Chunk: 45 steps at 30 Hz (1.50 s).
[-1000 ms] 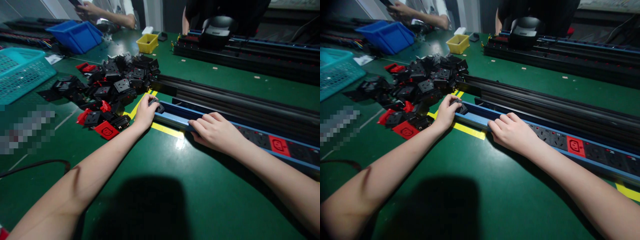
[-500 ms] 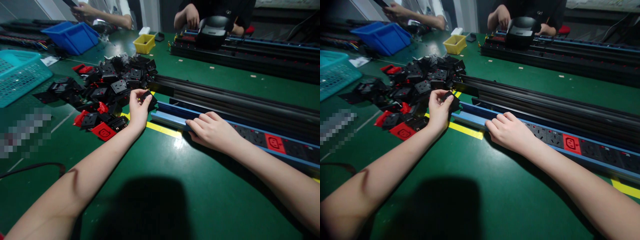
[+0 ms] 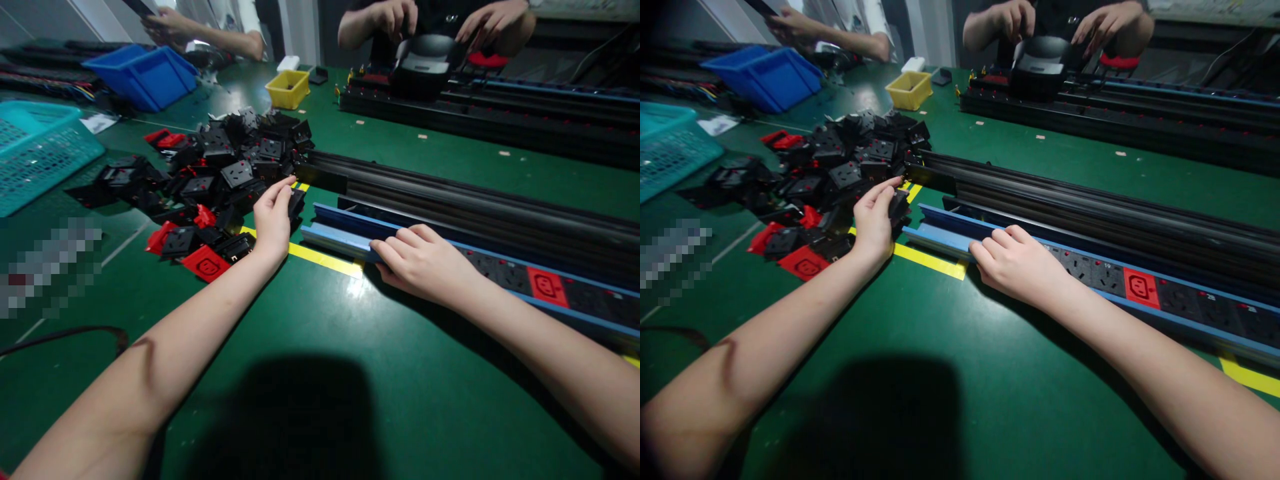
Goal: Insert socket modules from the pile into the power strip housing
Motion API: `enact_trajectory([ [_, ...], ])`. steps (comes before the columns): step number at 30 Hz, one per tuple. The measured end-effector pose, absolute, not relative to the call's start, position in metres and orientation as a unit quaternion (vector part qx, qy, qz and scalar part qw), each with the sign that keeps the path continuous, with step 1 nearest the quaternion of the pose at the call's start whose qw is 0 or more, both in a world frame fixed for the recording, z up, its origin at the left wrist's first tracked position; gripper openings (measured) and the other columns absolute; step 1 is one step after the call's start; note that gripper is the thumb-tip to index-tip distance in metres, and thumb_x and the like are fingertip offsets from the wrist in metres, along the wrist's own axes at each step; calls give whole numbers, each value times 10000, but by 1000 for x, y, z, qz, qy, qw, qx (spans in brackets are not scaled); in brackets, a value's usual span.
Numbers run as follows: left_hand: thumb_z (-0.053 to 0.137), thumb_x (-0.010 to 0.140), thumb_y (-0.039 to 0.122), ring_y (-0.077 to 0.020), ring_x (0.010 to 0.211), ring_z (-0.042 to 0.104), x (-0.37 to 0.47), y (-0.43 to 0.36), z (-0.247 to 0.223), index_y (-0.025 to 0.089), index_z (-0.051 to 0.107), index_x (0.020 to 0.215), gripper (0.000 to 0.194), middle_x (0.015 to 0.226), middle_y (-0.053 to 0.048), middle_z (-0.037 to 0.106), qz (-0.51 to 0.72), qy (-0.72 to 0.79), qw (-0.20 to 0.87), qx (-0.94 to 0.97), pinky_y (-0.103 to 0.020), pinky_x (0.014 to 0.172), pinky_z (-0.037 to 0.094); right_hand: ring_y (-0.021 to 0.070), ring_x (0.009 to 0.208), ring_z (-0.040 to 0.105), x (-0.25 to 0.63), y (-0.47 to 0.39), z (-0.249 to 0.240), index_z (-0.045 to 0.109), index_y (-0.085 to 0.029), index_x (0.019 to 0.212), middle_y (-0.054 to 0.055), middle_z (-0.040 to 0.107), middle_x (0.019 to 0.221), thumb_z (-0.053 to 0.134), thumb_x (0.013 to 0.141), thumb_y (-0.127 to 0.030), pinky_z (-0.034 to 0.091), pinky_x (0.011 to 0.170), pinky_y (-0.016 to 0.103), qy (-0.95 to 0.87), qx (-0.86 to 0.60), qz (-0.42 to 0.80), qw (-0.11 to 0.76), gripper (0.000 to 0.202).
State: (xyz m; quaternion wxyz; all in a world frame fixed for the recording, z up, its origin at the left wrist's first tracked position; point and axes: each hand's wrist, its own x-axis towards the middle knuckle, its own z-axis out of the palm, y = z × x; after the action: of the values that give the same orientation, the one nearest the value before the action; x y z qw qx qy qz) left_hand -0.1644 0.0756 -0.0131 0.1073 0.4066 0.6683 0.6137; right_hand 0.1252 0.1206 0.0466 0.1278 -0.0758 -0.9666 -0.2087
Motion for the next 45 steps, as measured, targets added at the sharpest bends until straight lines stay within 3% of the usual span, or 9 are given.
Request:
enact_trajectory([
  [5, 598, 850, 338, -222, 955, 719, -161, 73, -8, 215, 803, 965, 265, 973, -40, 783, 631, 662, 130, 382, -373, 915, 574, 235, 783, 552, 125, 120, 47, 691, -143, 1066, 61, 672, 806, 513, 987, -219, 336, 764, 361, -965, -72, -214, 131, 209],
  [11, 591, 834, 288, -226, 939, 710, -154, 68, -3, 214, 808, 905, 240, 932, -32, 785, 577, 687, 124, 424, -372, 904, 533, 233, 785, 539, 124, 120, 47, 689, -145, 1059, 57, 669, 800, 511, 988, -219, 329, 764, 360, -966, -73, -212, 131, 205],
  [22, 548, 901, 344, -210, 970, 682, -156, 67, -7, 182, 741, 1056, 295, 1008, -36, 755, 554, 705, 112, 428, -332, 917, 502, 236, 779, 549, 124, 120, 46, 686, -138, 1062, 65, 667, 801, 512, 988, -238, 326, 763, 367, -968, -70, -202, 132, 214],
  [25, 514, 928, 356, -224, 1063, 676, -156, 65, -6, 186, 733, 1104, 328, 1105, -48, 757, 519, 715, 109, 455, -344, 978, 485, 244, 791, 560, 125, 121, 47, 685, -132, 1069, 70, 669, 813, 533, 970, -254, 333, 772, 371, -971, -70, -191, 127, 218],
  [31, 402, 975, 405, -240, 1113, 673, -155, 65, -3, 188, 746, 1089, 423, 1146, -64, 762, 512, 702, 158, 469, -373, 1037, 475, 247, 793, 568, 124, 121, 48, 686, -128, 1073, 74, 673, 817, 535, 968, -255, 336, 768, 375, -972, -68, -188, 127, 223],
  [36, 455, 900, 322, -240, 1125, 662, -158, 67, -2, 179, 752, 1054, 364, 1153, -58, 760, 513, 700, 175, 465, -368, 1044, 473, 247, 794, 559, 124, 120, 48, 687, -126, 1074, 87, 685, 817, 527, 975, -252, 330, 768, 377, -972, -70, -185, 123, 227],
  [45, 489, 907, 377, -247, 1104, 648, -159, 68, -11, 190, 718, 1036, 322, 1150, -67, 734, 552, 681, 169, 450, -400, 1071, 464, 249, 790, 562, 124, 120, 48, 682, -138, 1071, 74, 679, 815, 524, 975, -251, 334, 758, 376, -972, -73, -190, 121, 217],
])
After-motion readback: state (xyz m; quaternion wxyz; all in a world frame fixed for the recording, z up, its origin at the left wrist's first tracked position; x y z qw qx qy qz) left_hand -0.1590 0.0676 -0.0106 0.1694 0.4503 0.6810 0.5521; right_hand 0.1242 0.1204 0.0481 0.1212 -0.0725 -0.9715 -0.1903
